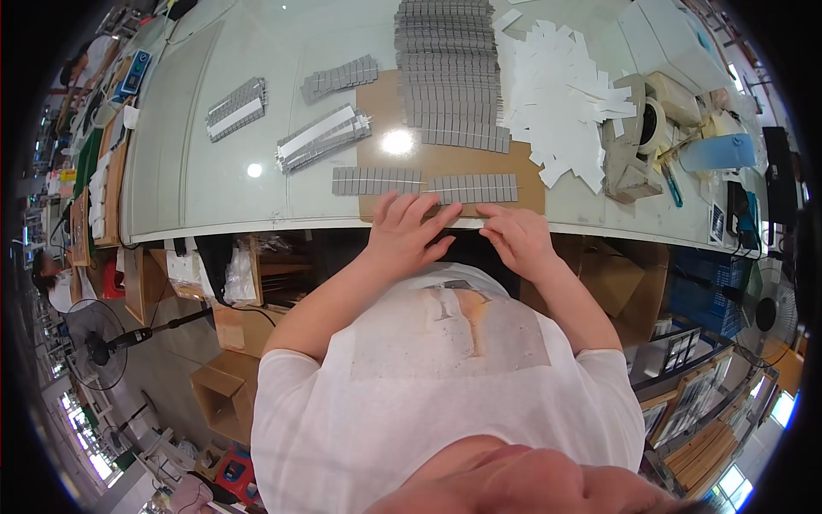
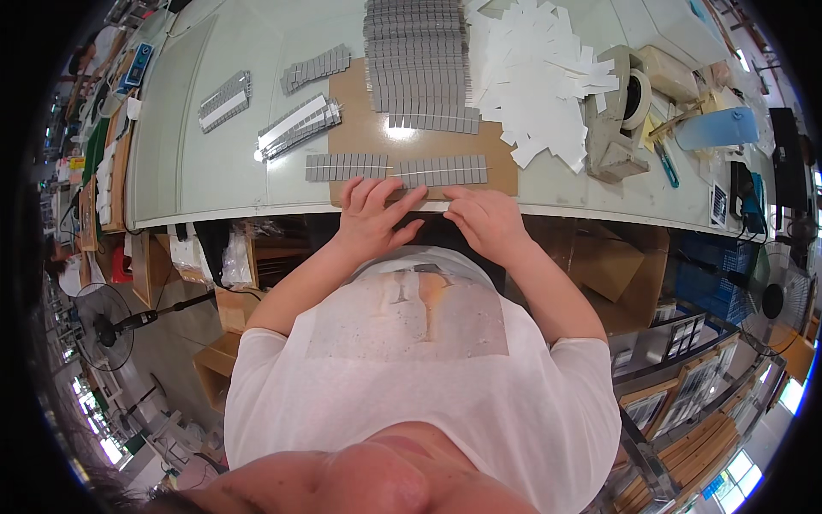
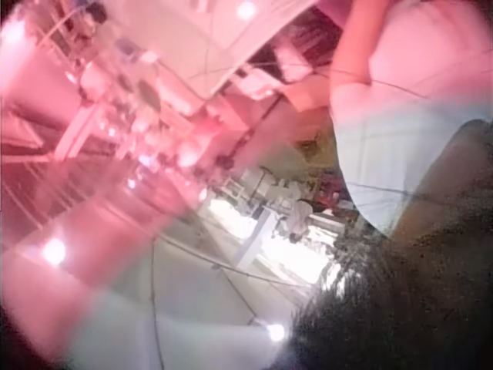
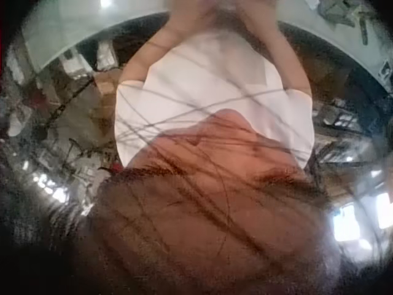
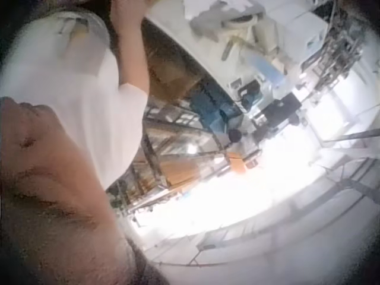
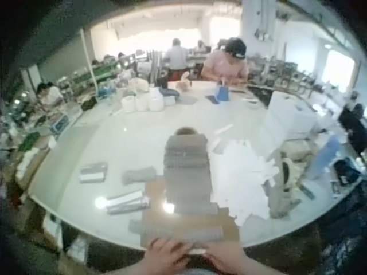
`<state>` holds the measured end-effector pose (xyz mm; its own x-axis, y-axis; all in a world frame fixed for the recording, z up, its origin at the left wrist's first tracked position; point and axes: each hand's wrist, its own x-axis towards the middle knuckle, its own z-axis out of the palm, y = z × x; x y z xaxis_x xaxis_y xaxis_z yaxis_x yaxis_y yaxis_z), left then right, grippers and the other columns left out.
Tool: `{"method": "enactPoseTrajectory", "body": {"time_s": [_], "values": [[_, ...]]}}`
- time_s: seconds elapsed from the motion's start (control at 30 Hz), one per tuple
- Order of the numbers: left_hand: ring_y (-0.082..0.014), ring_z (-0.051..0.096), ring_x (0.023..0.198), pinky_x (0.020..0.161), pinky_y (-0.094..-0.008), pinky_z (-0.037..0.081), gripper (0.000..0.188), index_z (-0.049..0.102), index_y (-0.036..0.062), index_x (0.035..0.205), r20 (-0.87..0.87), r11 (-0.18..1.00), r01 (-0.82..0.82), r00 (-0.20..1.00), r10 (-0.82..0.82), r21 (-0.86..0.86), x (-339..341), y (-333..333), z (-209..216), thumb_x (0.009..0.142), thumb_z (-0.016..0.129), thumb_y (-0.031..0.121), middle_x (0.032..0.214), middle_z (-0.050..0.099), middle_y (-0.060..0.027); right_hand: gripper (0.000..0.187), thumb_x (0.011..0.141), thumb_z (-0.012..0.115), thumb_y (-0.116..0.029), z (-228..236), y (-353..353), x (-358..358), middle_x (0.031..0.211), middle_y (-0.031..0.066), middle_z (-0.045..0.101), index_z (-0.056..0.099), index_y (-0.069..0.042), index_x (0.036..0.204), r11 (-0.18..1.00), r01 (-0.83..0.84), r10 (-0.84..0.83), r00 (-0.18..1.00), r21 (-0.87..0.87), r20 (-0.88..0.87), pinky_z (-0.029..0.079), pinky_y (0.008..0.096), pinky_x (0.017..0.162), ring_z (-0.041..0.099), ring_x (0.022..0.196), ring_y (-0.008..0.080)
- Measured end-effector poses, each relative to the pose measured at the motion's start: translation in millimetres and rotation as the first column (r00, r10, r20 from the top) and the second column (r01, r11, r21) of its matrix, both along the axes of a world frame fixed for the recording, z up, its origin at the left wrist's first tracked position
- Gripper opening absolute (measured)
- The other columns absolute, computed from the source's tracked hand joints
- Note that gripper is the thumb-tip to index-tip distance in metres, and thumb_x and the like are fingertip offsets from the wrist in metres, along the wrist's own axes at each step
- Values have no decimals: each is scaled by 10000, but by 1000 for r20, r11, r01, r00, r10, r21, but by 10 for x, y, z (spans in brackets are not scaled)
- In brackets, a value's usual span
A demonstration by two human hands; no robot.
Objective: Assembling small metal plates onto an adhesive strip at a factory workbench.
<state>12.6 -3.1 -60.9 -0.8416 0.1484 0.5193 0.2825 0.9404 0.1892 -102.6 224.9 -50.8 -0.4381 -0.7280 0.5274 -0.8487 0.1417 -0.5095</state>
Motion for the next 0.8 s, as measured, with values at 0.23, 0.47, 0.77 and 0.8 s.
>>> {"method": "enactPoseTrajectory", "body": {"time_s": [0.23, 0.47, 0.77, 0.8], "values": [[-213, 503, 1114, 978, -421, 384, 491, 727, 191, 1173, -123, 996, 52, 992, -42, 78, 83, -253, -118, 699, 813, 286, 1156, 596, 25, 191, 845, 780, -77, -22, 190, 67, 1117, 115, 753, 632, -60, 963, 999, 34, -35, 998, 33, 47, 553, 381, 653, 713, 819, 292], [-211, 513, 1092, 967, -407, 384, 457, 731, 180, 1158, -132, 995, 51, 990, -39, 83, 64, -271, -97, 717, 799, 279, 1140, 608, 31, 177, 863, 774, -57, -66, 237, 94, 945, 110, 720, 654, -38, 991, 998, 11, 4, 972, -64, 235, 547, 368, 644, 682, 752, 299], [-202, 516, 1095, 997, -409, 375, 444, 734, 175, 1177, -116, 996, 50, 992, -42, 67, 40, -217, -59, 753, 779, 299, 1144, 616, 26, 127, 1000, 641, 25, 11, 92, 61, 909, 58, 673, 661, 10, 1124, 933, 168, 254, 317, -317, 914, 578, 264, 661, 659, 766, 114], [-205, 517, 1071, 983, -404, 370, 440, 744, 168, 1171, -126, 997, 54, 991, -47, 52, 30, -216, -58, 753, 771, 303, 1119, 623, 22, 135, 995, 642, 30, 20, 43, 66, 908, 65, 670, 660, 12, 1128, 944, 155, 223, 355, -293, 908, 581, 271, 656, 662, 754, 120]]}}
